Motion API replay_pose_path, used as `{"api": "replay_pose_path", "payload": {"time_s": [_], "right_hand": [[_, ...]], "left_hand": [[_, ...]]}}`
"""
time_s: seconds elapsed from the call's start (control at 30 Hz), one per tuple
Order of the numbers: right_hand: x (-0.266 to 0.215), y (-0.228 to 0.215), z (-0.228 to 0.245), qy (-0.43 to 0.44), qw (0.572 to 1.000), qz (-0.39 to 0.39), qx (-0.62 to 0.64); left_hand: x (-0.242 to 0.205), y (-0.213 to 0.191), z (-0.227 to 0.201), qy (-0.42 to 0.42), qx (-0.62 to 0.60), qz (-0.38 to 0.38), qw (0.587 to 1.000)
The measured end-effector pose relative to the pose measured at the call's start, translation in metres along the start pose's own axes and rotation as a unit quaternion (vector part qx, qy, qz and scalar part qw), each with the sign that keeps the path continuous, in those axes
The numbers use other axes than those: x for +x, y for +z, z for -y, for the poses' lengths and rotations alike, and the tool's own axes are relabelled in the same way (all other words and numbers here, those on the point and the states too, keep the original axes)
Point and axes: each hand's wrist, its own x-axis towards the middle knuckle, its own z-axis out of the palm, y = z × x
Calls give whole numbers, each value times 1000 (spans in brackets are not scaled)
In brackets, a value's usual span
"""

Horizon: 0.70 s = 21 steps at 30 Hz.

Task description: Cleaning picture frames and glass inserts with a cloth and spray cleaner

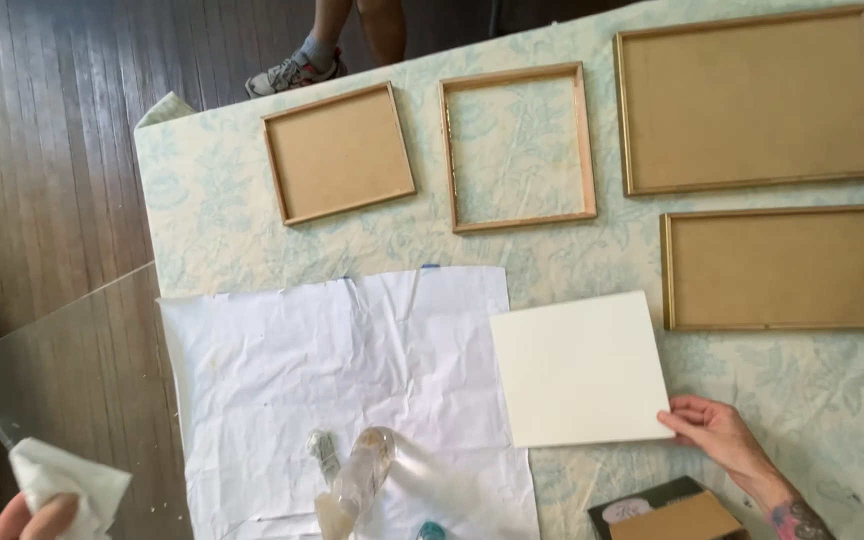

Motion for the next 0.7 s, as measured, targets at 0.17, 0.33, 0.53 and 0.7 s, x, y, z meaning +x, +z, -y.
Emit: {"api": "replay_pose_path", "payload": {"time_s": [0.17,0.33,0.53,0.7], "right_hand": [[-9,49,173,-89,836,-70,-537],[133,114,265,-401,787,-205,-422],[194,143,280,-379,786,-230,-430],[62,138,290,-526,823,-157,-144]], "left_hand": [[-18,51,-3,-2,-20,-29,999],[-21,86,-7,15,-144,-71,987],[-35,91,-41,-8,-181,26,983],[-26,97,-37,43,-185,63,980]]}}
